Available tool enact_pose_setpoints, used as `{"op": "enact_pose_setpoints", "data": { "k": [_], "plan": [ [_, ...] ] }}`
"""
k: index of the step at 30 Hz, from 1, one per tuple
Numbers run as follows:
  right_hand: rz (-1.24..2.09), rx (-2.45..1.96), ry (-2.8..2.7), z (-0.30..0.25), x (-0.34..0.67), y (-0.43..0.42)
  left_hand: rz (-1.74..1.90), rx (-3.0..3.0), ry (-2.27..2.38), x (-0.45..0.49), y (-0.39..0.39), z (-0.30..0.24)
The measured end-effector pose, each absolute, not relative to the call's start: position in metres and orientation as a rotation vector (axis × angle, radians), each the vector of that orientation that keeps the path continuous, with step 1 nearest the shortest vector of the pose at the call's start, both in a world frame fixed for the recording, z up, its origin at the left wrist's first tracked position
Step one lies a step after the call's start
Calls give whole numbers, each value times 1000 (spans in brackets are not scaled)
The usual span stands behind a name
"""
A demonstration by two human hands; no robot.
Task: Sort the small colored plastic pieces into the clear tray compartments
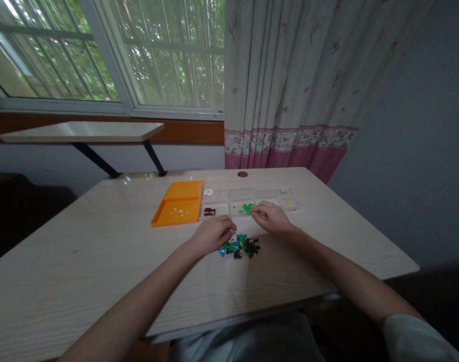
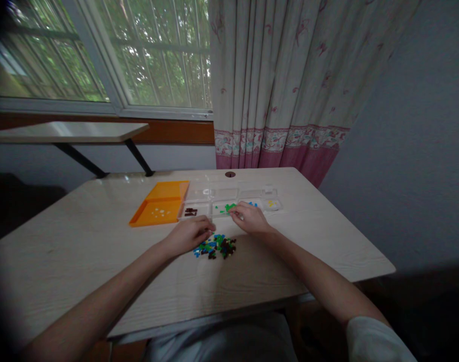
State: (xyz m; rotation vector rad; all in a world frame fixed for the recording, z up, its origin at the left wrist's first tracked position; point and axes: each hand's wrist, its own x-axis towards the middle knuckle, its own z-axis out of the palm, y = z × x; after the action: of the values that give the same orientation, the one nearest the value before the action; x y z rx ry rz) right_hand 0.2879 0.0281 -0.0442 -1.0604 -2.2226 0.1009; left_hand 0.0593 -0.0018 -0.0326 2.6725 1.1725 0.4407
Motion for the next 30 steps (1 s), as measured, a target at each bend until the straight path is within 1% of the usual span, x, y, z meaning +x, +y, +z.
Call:
{"op": "enact_pose_setpoints", "data": {
  "k": [5, 16, 19, 23, 26, 30],
  "plan": [
    [111, -925, -2365, -51, 278, 19, 429, 2686, 1171, 60, -4, -30],
    [119, -849, -2376, -50, 273, 16, 458, 2681, 1213, 65, -3, -35],
    [135, -857, -2362, -52, 271, 16, 589, 2548, 1212, 67, -2, -37],
    [125, -855, -2320, -53, 269, 15, 803, 2166, 1220, 72, 2, -43],
    [120, -881, -2297, -52, 266, 12, 867, 1912, 1164, 77, 5, -48],
    [89, -910, -2257, -50, 264, 10, 895, 1797, 1102, 79, 6, -52]
  ]
}}
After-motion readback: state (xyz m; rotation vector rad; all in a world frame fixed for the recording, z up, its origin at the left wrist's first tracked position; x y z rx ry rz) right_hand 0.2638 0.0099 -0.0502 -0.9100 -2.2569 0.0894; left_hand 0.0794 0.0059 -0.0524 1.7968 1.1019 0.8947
